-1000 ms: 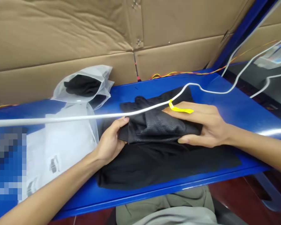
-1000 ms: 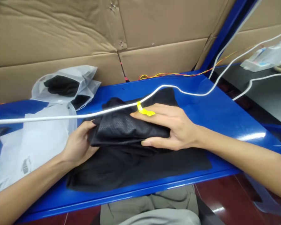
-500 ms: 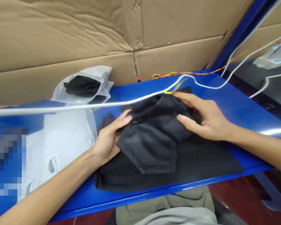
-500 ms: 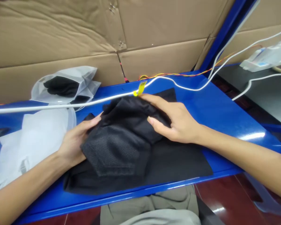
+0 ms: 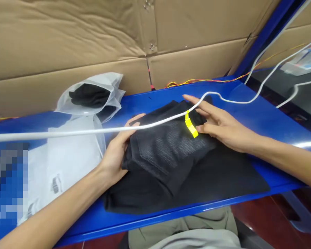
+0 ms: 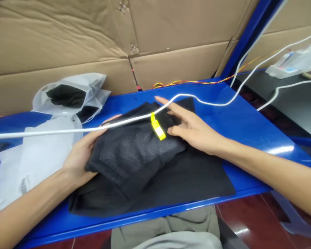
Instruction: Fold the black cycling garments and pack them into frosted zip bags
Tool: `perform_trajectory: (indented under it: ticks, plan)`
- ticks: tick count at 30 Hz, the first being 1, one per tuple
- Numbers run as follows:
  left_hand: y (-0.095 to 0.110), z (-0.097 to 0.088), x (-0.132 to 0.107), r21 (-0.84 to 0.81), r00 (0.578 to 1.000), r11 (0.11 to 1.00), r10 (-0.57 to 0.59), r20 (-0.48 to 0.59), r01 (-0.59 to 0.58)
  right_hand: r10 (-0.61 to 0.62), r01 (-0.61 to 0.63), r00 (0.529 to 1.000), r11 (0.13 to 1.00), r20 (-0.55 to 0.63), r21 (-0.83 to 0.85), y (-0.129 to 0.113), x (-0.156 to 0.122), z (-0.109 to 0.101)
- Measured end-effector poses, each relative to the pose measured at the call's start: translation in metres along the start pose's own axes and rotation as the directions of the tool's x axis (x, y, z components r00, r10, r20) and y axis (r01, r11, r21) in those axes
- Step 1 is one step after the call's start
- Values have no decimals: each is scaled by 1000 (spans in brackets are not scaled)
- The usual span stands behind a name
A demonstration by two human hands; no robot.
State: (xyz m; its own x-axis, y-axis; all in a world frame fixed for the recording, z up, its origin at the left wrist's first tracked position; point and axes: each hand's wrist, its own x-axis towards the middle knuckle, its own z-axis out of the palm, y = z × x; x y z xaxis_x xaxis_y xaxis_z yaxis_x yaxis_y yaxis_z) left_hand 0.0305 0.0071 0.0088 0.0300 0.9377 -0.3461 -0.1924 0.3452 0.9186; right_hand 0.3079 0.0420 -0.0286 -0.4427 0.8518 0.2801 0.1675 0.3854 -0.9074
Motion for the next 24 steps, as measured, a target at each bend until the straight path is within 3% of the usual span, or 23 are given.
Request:
perform_trajectory:
  ticks: [3, 6, 9, 13, 15, 17, 24]
  plan:
    - [3, -1, -2, -58, 999, 998, 30, 43, -28, 91, -92, 996, 996, 9, 9, 3, 0, -1]
    - [2, -2, -2, -112, 998, 994, 18, 58, -11, 82, -86, 996, 991, -35, -102, 10, -1, -3]
    - [-1, -4, 0, -51, 998, 999, 2, 64, 1, -17, -11, 996, 945, -83, -327, 12, -4, -3]
    - [-6, -4, 3, 93, 992, 995, 22, 124, -34, -295, 169, 952, 717, -75, -676, 5, -4, 0]
    - [-7, -4, 3, 140, 986, 987, 52, 158, -75, -442, 308, 897, 619, 4, -723, 2, -3, 2]
    - [-8, -3, 3, 196, 980, 973, 87, 177, -121, -513, 427, 851, 559, 108, -711, 0, -2, 5]
    - [-13, -6, 4, 377, 951, 881, 211, 226, -286, -427, 553, 811, 340, 400, -760, -10, -14, 22]
